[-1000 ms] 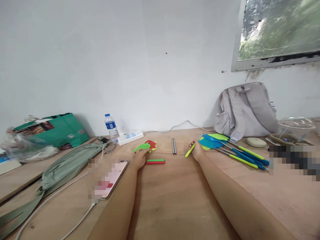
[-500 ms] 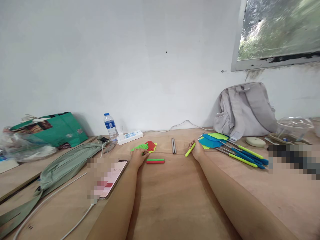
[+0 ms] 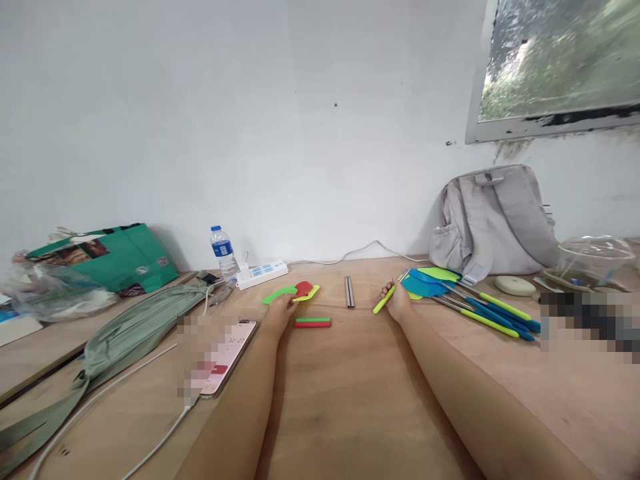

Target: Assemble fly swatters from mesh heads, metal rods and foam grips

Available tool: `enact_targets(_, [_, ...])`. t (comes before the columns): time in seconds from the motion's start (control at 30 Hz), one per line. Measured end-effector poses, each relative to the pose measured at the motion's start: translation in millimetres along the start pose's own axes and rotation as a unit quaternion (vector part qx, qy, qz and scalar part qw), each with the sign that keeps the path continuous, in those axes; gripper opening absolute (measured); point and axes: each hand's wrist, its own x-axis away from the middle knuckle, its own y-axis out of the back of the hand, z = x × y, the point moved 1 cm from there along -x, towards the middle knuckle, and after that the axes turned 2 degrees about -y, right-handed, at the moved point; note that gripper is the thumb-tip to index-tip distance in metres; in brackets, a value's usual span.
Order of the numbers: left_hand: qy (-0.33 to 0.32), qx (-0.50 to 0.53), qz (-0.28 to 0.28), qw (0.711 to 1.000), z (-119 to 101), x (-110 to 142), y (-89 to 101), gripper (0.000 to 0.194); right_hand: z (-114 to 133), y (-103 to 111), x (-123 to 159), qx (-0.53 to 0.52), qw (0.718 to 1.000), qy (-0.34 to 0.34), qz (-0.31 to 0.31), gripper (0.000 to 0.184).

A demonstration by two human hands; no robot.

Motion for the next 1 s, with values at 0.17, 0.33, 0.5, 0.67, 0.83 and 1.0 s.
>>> enact_targets(0.17, [-0.012,0.063,-0.090,0.994,-9,2,3.3,0.016,1,2,-2,-0.003,1.000,-0.006,0.001,0.034])
enact_targets(0.33, [0.040,0.143,-0.201,0.968,-12,5,6.8,0.017,2,3,-1,-0.002,1.000,-0.007,0.003,0.031])
enact_targets(0.5, [0.130,0.257,-0.294,0.911,-13,5,9.9,0.018,3,4,1,0.005,1.000,0.005,0.012,0.030])
enact_targets(0.67, [0.256,0.402,-0.355,0.804,-5,-2,3.1,0.022,5,4,3,0.040,0.998,0.036,0.024,0.031])
enact_targets(0.83, [0.340,0.540,-0.346,0.688,-1,-9,-7.3,0.031,12,1,7,0.106,0.987,0.108,0.044,0.031])
enact_targets(1.0, [0.348,0.631,-0.321,0.615,-16,-12,-10.3,0.026,28,0,18,0.221,0.952,0.195,0.080,0.027])
